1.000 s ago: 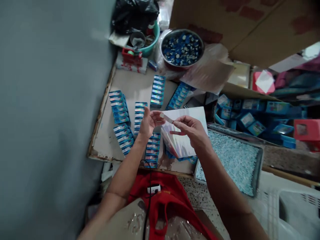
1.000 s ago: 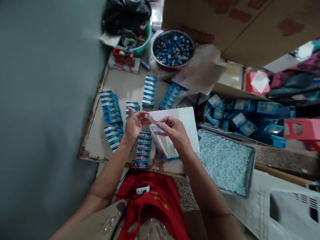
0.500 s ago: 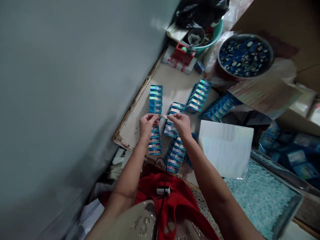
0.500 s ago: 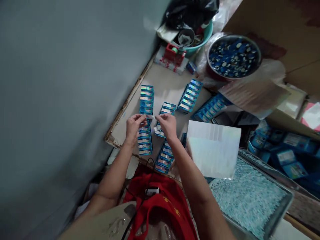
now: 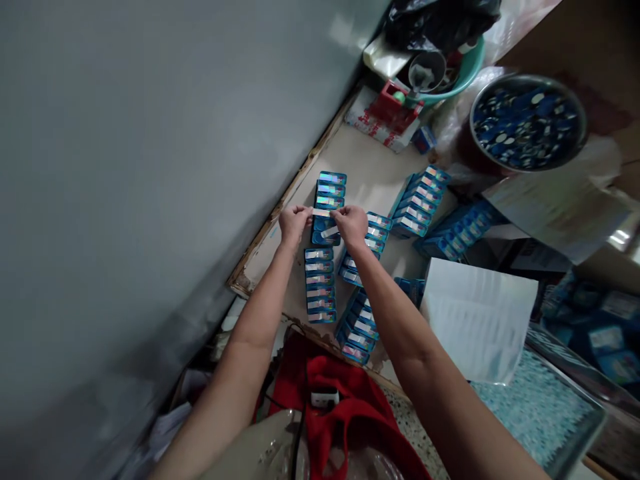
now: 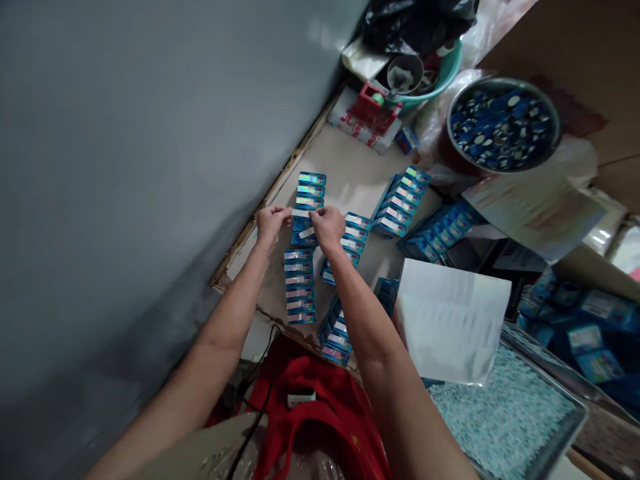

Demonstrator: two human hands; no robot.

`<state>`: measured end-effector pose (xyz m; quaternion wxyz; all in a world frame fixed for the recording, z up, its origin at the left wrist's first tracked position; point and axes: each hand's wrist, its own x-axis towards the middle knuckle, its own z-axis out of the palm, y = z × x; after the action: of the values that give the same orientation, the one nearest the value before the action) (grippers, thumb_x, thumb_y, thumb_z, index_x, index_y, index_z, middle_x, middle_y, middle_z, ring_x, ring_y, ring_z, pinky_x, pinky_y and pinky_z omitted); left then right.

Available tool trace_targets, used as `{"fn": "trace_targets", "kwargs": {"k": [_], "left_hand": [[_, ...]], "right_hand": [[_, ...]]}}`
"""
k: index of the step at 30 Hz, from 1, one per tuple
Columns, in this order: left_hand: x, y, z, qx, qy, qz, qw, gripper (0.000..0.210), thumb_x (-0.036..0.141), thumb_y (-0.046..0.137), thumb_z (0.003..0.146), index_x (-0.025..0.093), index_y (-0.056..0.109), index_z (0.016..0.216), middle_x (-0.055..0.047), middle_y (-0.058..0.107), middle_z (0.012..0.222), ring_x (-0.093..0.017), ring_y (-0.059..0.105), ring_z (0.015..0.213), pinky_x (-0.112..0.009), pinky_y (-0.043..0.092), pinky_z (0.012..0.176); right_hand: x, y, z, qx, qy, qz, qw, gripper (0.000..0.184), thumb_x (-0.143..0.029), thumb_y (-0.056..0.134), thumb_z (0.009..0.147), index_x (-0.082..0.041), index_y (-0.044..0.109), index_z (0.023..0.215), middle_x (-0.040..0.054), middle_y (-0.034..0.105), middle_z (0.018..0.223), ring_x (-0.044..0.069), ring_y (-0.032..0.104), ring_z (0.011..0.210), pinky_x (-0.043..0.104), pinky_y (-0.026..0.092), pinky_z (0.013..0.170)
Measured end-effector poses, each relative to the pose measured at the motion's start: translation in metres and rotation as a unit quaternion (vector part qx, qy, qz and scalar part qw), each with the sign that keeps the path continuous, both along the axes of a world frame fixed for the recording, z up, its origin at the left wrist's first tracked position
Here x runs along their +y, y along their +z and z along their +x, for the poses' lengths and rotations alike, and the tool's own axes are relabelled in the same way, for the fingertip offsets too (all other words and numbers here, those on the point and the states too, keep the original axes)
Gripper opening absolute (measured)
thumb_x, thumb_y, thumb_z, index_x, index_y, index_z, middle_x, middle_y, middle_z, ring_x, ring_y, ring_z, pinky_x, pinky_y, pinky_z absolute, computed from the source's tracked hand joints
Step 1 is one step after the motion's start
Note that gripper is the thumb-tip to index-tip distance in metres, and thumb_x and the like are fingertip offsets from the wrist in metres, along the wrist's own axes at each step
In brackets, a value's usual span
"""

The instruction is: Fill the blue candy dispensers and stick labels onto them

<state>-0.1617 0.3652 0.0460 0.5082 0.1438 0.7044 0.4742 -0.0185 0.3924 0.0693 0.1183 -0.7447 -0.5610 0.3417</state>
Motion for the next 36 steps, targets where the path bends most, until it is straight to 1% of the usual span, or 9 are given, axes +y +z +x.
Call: {"fn": "trace_targets", "kwargs": {"k": [9,12,15,19,21,23,26,31,36], "left_hand": [[0.01,-0.027,0.006,-0.108,0.031,-0.051,0.992,0.018,0.02,0.082,0.062,0.016,0.066,0.068,0.001,0.064,0.06,-0.015,0.061,0.059,-0.027,0.052,0.063],[0.015,-0.03,0.014,-0.086,0.048,-0.093,0.991,0.012,0.016,0.076,0.065,0.015,0.064,0.068,-0.001,0.064,0.063,-0.017,0.063,0.063,-0.029,0.052,0.065],[0.008,-0.023,0.014,0.027,0.063,-0.089,0.994,0.019,0.014,0.078,0.065,0.017,0.064,0.078,-0.001,0.068,0.076,-0.018,0.067,0.077,-0.027,0.052,0.073],[-0.024,0.004,0.005,0.139,0.03,0.049,0.989,0.023,0.029,0.082,0.076,0.02,0.067,0.091,-0.005,0.072,0.092,-0.017,0.068,0.088,-0.024,0.052,0.079],[-0.044,0.018,0.006,0.056,-0.028,0.096,0.993,0.036,0.051,0.079,0.082,0.018,0.071,0.097,-0.007,0.074,0.091,-0.017,0.069,0.08,-0.025,0.053,0.073],[-0.057,0.03,0.013,-0.081,-0.066,0.102,0.989,0.055,0.063,0.081,0.077,0.016,0.071,0.104,-0.008,0.076,0.091,-0.015,0.068,0.071,-0.026,0.055,0.069],[-0.065,0.037,0.027,-0.191,-0.061,0.092,0.975,0.064,0.056,0.095,0.059,0.014,0.071,0.102,-0.007,0.077,0.091,-0.013,0.068,0.067,-0.028,0.058,0.071],[-0.064,0.033,0.029,-0.186,-0.032,0.065,0.98,0.049,0.046,0.098,0.056,0.014,0.067,0.079,-0.002,0.072,0.073,-0.011,0.064,0.06,-0.026,0.057,0.065],[-0.062,0.029,0.003,-0.083,-0.074,0.025,0.994,0.035,0.034,0.095,0.062,0.013,0.068,0.071,-0.002,0.068,0.062,-0.011,0.062,0.055,-0.023,0.053,0.057]], "right_hand": [[0.012,-0.005,0.002,-0.024,0.011,-0.032,0.999,0.022,-0.042,0.07,0.078,-0.021,0.07,0.076,0.0069,0.073,0.082,0.026,0.067,0.082,0.031,0.044,0.073],[0.014,-0.004,0.007,-0.04,-0.024,-0.031,0.998,0.026,-0.041,0.075,0.073,-0.021,0.066,0.086,0.006,0.072,0.087,0.025,0.066,0.085,0.032,0.044,0.074],[0.012,0.002,0.009,-0.023,-0.052,0.004,0.998,0.034,-0.046,0.075,0.075,-0.021,0.062,0.094,0.0057,0.07,0.092,0.025,0.064,0.09,0.032,0.045,0.078],[0.007,0.016,0.011,0.051,-0.071,0.041,0.995,0.039,-0.056,0.073,0.076,-0.022,0.057,0.087,0.0027,0.066,0.084,0.022,0.061,0.082,0.031,0.045,0.074],[0.005,0.022,0.01,0.09,-0.081,0.053,0.991,0.038,-0.055,0.073,0.075,-0.022,0.055,0.084,0.001,0.064,0.078,0.02,0.06,0.077,0.03,0.045,0.07],[0.001,0.026,0.007,0.115,-0.087,0.062,0.988,0.038,-0.054,0.074,0.075,-0.023,0.054,0.08,0.0002,0.063,0.075,0.019,0.06,0.074,0.03,0.045,0.068],[-0.005,0.031,0.003,0.152,-0.092,0.065,0.982,0.041,-0.056,0.076,0.074,-0.023,0.052,0.075,0.0001,0.064,0.073,0.018,0.062,0.073,0.029,0.046,0.068],[-0.019,0.029,0.011,0.243,-0.115,0.028,0.963,0.053,-0.067,0.079,0.067,-0.023,0.053,0.079,-0.0018,0.061,0.067,0.017,0.062,0.065,0.028,0.047,0.059],[-0.042,0.014,0.027,0.322,-0.106,0.011,0.941,0.064,-0.056,0.09,0.047,-0.02,0.06,0.091,-0.0038,0.064,0.065,0.019,0.065,0.063,0.031,0.051,0.062]]}}
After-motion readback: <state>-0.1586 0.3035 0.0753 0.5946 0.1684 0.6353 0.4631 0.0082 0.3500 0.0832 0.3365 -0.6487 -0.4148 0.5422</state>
